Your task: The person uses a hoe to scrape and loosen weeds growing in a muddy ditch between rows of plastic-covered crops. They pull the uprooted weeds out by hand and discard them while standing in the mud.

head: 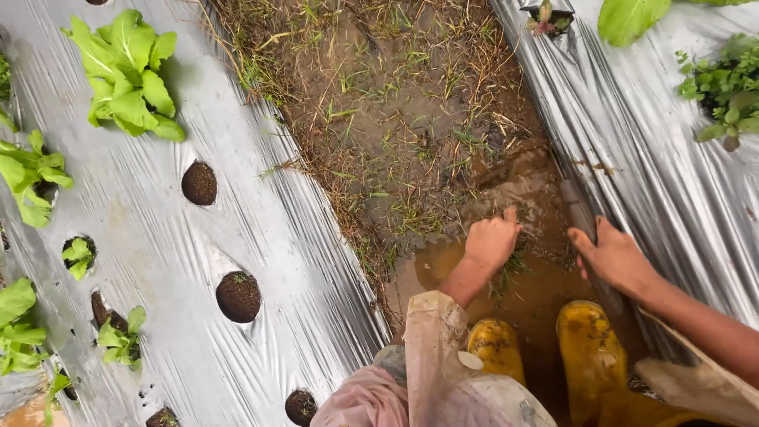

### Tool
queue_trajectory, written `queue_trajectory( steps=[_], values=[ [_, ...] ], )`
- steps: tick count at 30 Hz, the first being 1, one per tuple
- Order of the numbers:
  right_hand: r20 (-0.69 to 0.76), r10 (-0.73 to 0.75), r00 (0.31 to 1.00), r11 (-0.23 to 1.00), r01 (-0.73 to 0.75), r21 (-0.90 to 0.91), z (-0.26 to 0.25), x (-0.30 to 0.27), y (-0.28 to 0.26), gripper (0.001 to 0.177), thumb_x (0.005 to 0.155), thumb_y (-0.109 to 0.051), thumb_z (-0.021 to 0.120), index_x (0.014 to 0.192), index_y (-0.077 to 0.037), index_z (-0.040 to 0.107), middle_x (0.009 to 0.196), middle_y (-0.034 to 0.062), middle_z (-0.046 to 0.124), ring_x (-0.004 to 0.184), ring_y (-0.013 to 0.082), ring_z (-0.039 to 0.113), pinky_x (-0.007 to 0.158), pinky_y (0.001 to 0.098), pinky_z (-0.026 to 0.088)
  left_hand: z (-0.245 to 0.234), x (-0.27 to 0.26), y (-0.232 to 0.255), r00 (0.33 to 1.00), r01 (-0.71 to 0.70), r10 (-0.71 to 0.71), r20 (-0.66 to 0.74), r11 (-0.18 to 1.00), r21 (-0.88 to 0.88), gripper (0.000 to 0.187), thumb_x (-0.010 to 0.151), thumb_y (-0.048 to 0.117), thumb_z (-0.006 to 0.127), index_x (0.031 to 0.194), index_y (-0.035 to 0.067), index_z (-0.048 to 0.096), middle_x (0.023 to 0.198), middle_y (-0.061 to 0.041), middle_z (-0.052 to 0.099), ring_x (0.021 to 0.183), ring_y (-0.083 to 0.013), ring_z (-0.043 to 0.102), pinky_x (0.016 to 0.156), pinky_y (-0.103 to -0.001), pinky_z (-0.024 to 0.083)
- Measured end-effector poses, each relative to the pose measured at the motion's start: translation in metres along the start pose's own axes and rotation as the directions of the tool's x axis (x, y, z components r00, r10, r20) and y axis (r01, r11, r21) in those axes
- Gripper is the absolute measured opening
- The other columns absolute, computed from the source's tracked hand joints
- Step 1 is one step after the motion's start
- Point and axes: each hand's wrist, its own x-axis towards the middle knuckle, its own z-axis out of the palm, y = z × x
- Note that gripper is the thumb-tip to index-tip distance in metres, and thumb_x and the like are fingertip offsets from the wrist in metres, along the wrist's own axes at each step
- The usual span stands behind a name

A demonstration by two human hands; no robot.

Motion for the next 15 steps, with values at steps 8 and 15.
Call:
queue_trajectory(
  steps=[8, 15],
  values=[
    [0.046, 0.094, 0.995, 0.996, -0.094, 0.0, 0.014, -0.022, 0.023, 0.081, 0.102, -0.044, 0.046, 0.161, 0.002, 0.014, 0.072, 0.0205, 0.075, 0.073, 0.0335, 0.071, 0.073, 0.0425, 0.049, 0.011, -0.013, 0.0, 0.997, -0.033, 0.035, -0.063, 0.999, 0.033, 0.036, 0.106, 0.037, 0.053, 0.12, 0.004, 0.054, 0.067, -0.006, 0.068, 0.056, -0.0268, 0.068, 0.048, -0.04, 0.053],
    [-0.063, -0.143, 0.988, 0.988, 0.147, 0.052, 0.008, 0.009, 0.027, 0.054, 0.104, -0.054, 0.044, 0.083, -0.005, 0.046, 0.061, 0.014, 0.072, 0.06, 0.0284, 0.068, 0.076, 0.0418, 0.048, 0.03, 0.004, -0.001, 0.985, -0.101, 0.119, -0.125, 0.985, 0.143, 0.026, 0.101, 0.024, 0.061, 0.115, 0.002, 0.056, 0.07, -0.008, 0.069, 0.057, -0.0283, 0.07, 0.047, -0.042, 0.053]
  ],
)
